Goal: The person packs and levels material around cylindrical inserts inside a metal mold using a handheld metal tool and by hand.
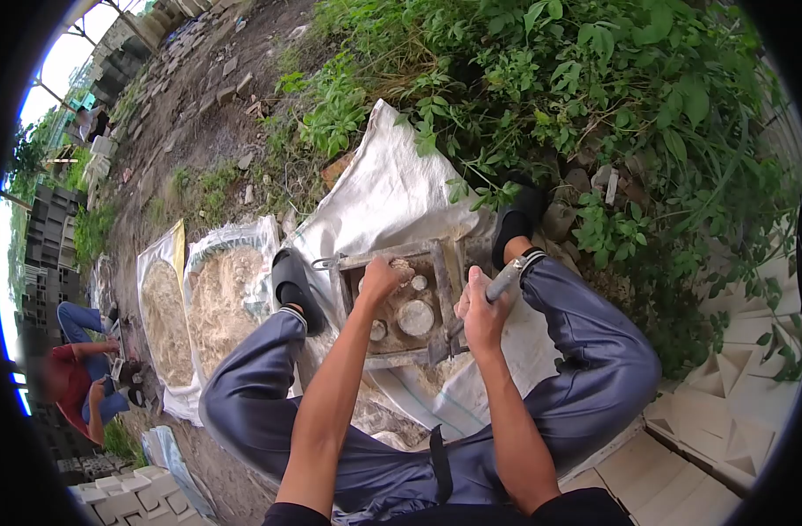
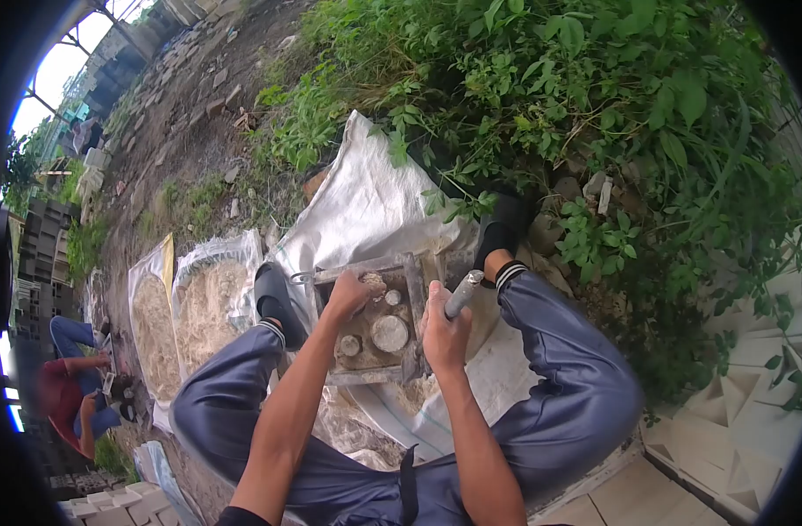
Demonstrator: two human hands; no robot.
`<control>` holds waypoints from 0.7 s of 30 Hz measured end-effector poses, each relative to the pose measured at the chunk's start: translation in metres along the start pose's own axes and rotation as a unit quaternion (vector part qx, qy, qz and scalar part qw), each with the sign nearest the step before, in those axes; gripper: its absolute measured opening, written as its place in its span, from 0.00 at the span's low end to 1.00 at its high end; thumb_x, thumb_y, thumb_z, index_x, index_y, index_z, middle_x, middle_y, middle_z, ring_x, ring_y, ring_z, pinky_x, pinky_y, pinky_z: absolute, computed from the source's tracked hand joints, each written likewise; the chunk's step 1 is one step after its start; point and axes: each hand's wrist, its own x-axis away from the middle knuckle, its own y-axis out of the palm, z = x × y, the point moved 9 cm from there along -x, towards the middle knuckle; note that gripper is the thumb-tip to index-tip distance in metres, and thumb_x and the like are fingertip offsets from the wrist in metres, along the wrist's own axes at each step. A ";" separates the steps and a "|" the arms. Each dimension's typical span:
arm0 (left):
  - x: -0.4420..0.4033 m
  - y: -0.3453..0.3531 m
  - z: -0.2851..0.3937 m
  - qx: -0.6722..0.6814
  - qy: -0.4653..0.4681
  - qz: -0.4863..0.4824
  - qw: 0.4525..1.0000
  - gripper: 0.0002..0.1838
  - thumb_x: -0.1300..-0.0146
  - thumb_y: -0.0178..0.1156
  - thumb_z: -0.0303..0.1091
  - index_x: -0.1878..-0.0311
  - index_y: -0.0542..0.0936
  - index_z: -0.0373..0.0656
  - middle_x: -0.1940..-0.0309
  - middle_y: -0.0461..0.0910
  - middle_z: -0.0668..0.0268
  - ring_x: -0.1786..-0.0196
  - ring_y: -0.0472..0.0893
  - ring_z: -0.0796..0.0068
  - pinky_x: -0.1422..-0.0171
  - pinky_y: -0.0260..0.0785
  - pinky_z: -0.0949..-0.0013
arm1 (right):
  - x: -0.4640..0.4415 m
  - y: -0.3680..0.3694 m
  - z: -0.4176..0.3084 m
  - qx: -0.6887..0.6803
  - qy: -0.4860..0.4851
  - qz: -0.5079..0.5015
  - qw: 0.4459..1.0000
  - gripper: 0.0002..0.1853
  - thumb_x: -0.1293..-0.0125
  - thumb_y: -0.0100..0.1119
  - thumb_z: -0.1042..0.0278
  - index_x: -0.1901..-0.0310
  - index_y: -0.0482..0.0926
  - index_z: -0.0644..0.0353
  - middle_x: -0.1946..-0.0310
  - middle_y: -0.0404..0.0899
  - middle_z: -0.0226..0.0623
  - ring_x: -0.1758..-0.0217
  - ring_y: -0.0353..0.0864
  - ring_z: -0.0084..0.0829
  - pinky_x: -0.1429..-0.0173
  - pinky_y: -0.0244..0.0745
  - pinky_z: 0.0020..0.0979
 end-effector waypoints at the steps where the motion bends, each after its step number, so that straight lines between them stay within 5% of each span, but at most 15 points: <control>1: 0.002 0.002 0.004 0.035 0.002 -0.014 0.999 0.29 0.53 0.71 0.45 0.52 0.80 0.34 0.61 0.83 0.48 0.56 0.83 0.53 0.50 0.74 0.62 | -0.001 0.001 0.002 0.013 -0.001 -0.007 1.000 0.24 0.28 0.50 0.56 0.82 0.64 0.56 0.88 0.59 0.21 0.87 0.58 0.15 0.82 0.54 0.23; 5: 0.000 0.015 -0.016 0.118 0.023 0.007 0.993 0.22 0.47 0.67 0.39 0.52 0.80 0.35 0.62 0.84 0.53 0.57 0.84 0.60 0.51 0.73 0.66 | 0.004 0.009 -0.004 0.062 -0.018 -0.013 0.998 0.24 0.28 0.49 0.56 0.82 0.64 0.57 0.88 0.59 0.21 0.86 0.59 0.15 0.82 0.54 0.24; 7: 0.020 -0.002 -0.002 0.243 0.066 0.098 0.963 0.15 0.41 0.61 0.34 0.53 0.80 0.37 0.64 0.84 0.55 0.58 0.83 0.64 0.54 0.73 0.67 | 0.005 0.014 -0.005 0.058 -0.024 -0.009 0.998 0.24 0.28 0.49 0.56 0.82 0.61 0.54 0.88 0.55 0.20 0.86 0.54 0.15 0.82 0.51 0.25; 9: 0.058 -0.008 0.015 0.005 0.028 0.149 0.988 0.14 0.34 0.54 0.36 0.55 0.77 0.32 0.57 0.82 0.52 0.50 0.81 0.56 0.44 0.71 0.61 | 0.007 0.016 -0.005 0.056 -0.028 -0.004 0.998 0.25 0.28 0.50 0.57 0.82 0.57 0.52 0.88 0.51 0.20 0.87 0.50 0.15 0.82 0.48 0.25; 15: 0.066 0.062 -0.022 0.034 0.014 0.161 0.986 0.25 0.34 0.53 0.39 0.41 0.69 0.27 0.47 0.76 0.41 0.41 0.73 0.44 0.36 0.64 0.55 | 0.002 0.009 0.000 0.016 -0.031 -0.003 0.999 0.24 0.28 0.51 0.57 0.82 0.57 0.52 0.87 0.51 0.20 0.87 0.50 0.16 0.81 0.48 0.25; 17: 0.063 0.068 -0.008 0.045 0.084 0.163 0.982 0.30 0.34 0.53 0.39 0.36 0.63 0.24 0.42 0.71 0.38 0.39 0.71 0.43 0.33 0.61 0.55 | 0.001 0.008 0.000 0.018 -0.034 0.000 0.999 0.24 0.28 0.51 0.57 0.81 0.57 0.52 0.87 0.51 0.20 0.87 0.50 0.16 0.81 0.48 0.25; 21: 0.084 0.073 0.017 -0.153 0.137 0.266 0.942 0.33 0.34 0.54 0.39 0.32 0.58 0.29 0.42 0.69 0.42 0.40 0.70 0.48 0.39 0.65 0.52 | 0.002 0.010 -0.002 0.020 -0.036 0.009 0.999 0.24 0.28 0.51 0.56 0.81 0.57 0.52 0.87 0.51 0.20 0.87 0.50 0.16 0.81 0.48 0.25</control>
